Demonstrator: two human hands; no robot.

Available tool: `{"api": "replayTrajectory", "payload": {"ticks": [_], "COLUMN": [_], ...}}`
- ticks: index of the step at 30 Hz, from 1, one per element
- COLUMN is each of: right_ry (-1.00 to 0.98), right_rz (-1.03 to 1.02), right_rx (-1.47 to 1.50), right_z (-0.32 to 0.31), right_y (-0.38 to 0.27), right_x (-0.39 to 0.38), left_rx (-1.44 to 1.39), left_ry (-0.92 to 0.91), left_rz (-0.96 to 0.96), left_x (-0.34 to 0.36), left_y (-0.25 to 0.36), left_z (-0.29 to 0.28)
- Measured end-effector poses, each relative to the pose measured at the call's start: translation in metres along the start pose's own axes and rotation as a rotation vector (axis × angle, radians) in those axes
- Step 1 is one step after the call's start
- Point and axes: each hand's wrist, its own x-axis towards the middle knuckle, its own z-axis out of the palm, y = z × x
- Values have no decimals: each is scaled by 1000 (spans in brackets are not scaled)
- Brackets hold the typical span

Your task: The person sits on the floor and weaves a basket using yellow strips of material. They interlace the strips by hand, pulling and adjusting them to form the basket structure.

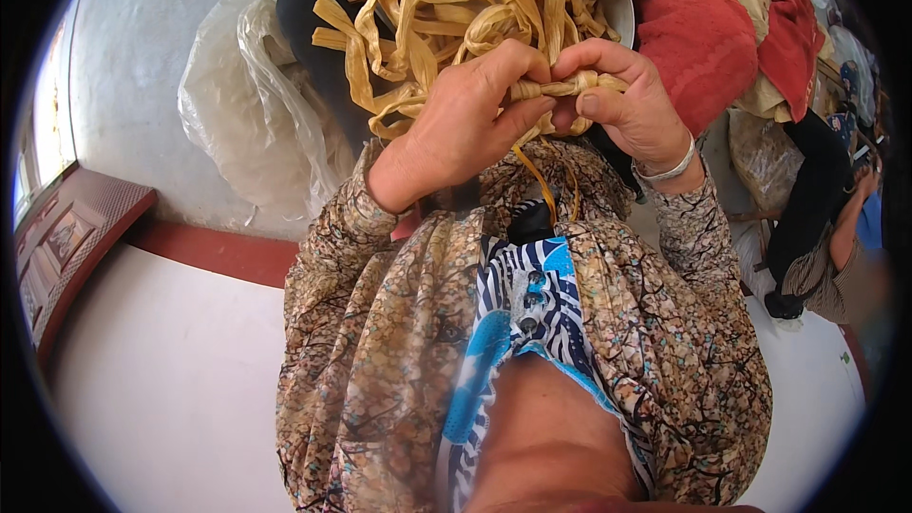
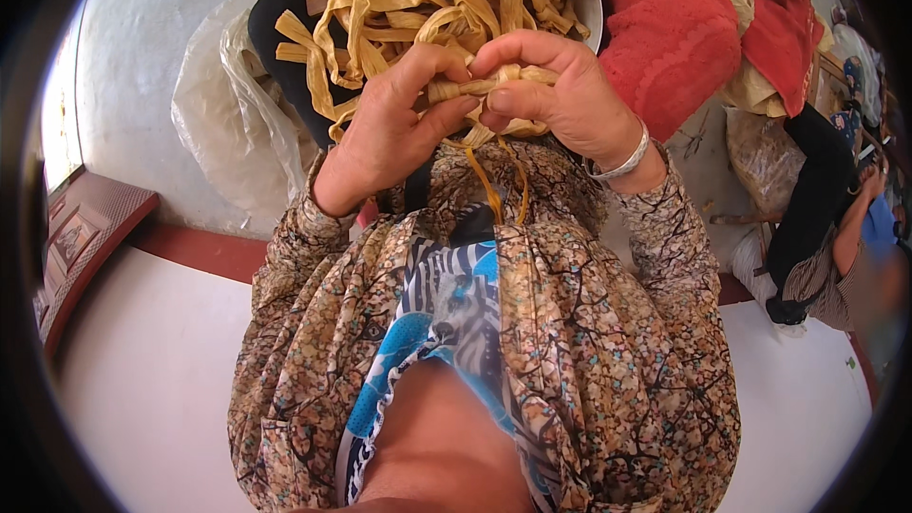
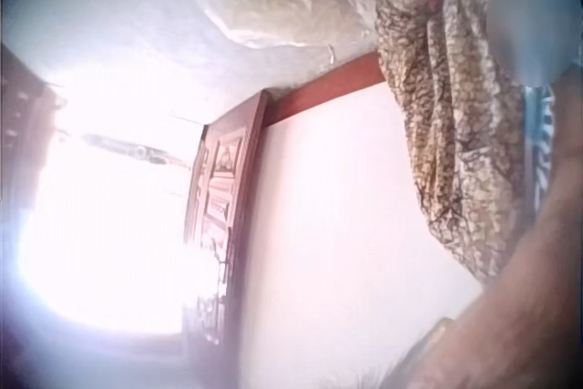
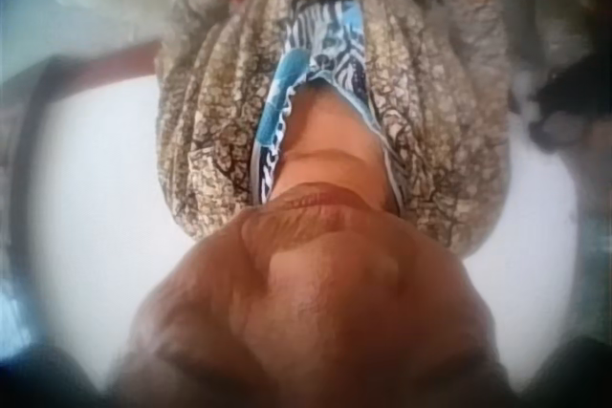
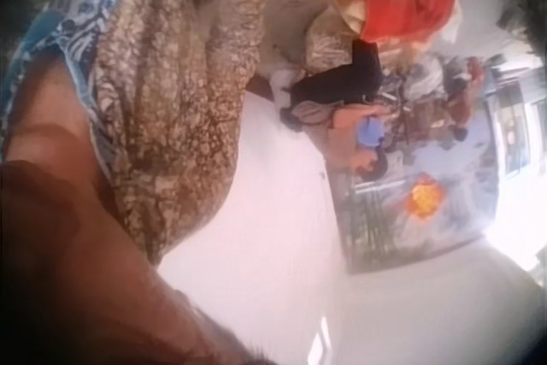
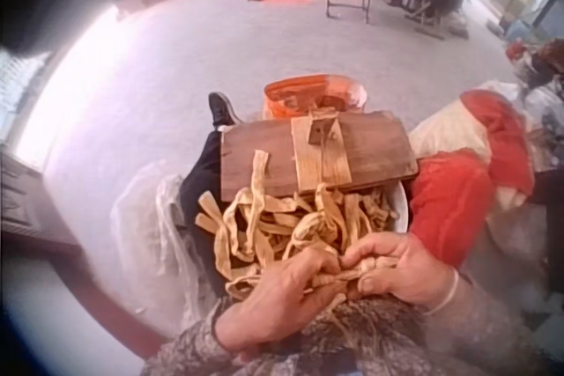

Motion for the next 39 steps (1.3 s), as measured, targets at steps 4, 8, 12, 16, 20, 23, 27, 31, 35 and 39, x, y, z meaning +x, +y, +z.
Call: {"api": "replayTrajectory", "payload": {"ticks": [4,8,12,16,20,23,27,31,35,39], "right_ry": [-79,-74,-113,-162,-230,-270,-217,-154,-192,-252], "right_rz": [78,-124,-231,-392,-511,-573,-465,-464,-562,-609], "right_rx": [-97,-984,-1082,-1483,-1423,-1443,-1276,-1200,-1413,-1447], "right_z": [-10,10,21,23,40,46,41,36,27,22], "right_y": [-8,-15,-8,-26,-44,-46,-30,-32,-50,-51], "right_x": [1,2,7,6,-4,-16,-11,-6,-5,-17], "left_rx": [148,330,547,679,621,539,688,686,694,717], "left_ry": [-38,9,3,-68,-116,-162,-68,-67,-112,-167], "left_rz": [131,281,360,308,299,224,221,220,223,190], "left_x": [4,2,0,-9,-30,-49,-47,-26,-15,-29], "left_y": [6,4,4,10,31,36,40,42,43,55], "left_z": [-10,-1,-5,-10,-28,-25,-20,-18,-25,-26]}}
